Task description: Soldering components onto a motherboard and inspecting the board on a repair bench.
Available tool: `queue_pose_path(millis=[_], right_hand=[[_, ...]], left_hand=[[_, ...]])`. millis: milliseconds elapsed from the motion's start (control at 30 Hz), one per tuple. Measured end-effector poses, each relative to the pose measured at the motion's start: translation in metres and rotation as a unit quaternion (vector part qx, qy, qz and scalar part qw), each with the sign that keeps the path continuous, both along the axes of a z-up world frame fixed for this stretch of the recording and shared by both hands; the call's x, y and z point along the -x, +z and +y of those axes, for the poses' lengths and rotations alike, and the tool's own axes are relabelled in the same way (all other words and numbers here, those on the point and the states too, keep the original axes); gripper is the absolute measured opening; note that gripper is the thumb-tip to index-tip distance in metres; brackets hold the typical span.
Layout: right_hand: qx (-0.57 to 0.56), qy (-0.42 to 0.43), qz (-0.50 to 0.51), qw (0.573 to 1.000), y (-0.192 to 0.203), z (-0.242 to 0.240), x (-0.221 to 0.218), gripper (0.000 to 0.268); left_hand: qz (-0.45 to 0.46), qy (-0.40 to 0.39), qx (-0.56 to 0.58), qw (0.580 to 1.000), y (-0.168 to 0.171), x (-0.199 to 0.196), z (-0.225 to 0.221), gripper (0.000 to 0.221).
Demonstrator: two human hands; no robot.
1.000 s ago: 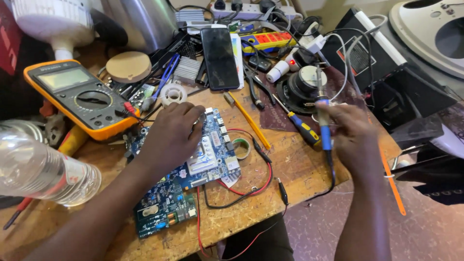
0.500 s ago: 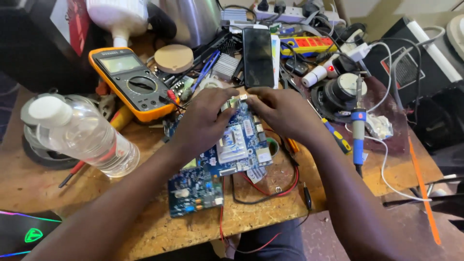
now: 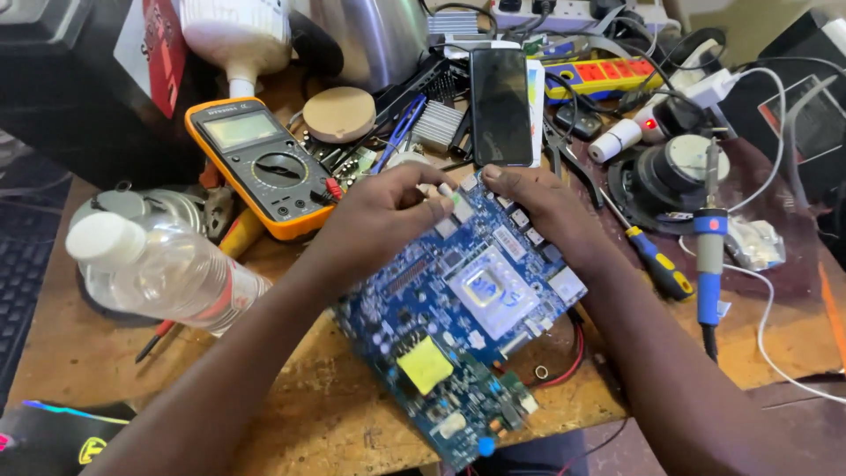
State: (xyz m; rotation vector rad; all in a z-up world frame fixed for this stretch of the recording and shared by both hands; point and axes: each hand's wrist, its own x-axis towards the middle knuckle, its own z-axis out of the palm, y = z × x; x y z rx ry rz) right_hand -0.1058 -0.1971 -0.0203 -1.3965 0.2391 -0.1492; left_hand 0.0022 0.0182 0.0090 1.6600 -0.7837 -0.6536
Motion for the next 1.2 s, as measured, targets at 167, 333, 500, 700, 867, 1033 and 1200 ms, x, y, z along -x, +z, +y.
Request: queue_pose_path(millis=[167, 333, 500, 700, 867, 1033, 1200], right_hand=[[0.033, 0.027, -0.038, 0.998, -0.005, 0.004, 0.007, 0.036], [0.007, 0.071, 0.029, 0.997, -0.027, -0.013, -0.003, 0.047], [0.050, 0.096, 0.080, 0.991, -0.024, -0.023, -0.006, 0.053], [0.077, 0.112, 0.094, 0.986, -0.020, -0.021, -0.011, 0.062], [0.068, 0.100, 0.103, 0.987, -0.015, -0.019, -0.006, 0.063], [0.062, 0.119, 0.080, 0.988, -0.023, -0.025, -0.005, 0.061], [0.067, 0.123, 0.061, 0.988, -0.018, -0.017, -0.006, 0.061]], left_hand=[[0.203, -0.003, 0.048, 0.978, -0.007, 0.007, -0.008, 0.038], [0.253, -0.008, 0.060, 0.966, -0.034, 0.007, -0.014, 0.033], [0.312, -0.007, 0.076, 0.947, -0.031, 0.013, -0.012, 0.031], [0.326, -0.006, 0.071, 0.943, -0.045, 0.006, -0.019, 0.030], [0.308, -0.013, 0.074, 0.948, -0.046, 0.004, -0.022, 0.027], [0.343, -0.025, 0.106, 0.933, -0.052, -0.001, -0.019, 0.029], [0.358, -0.040, 0.130, 0.924, -0.057, -0.002, -0.021, 0.031]])
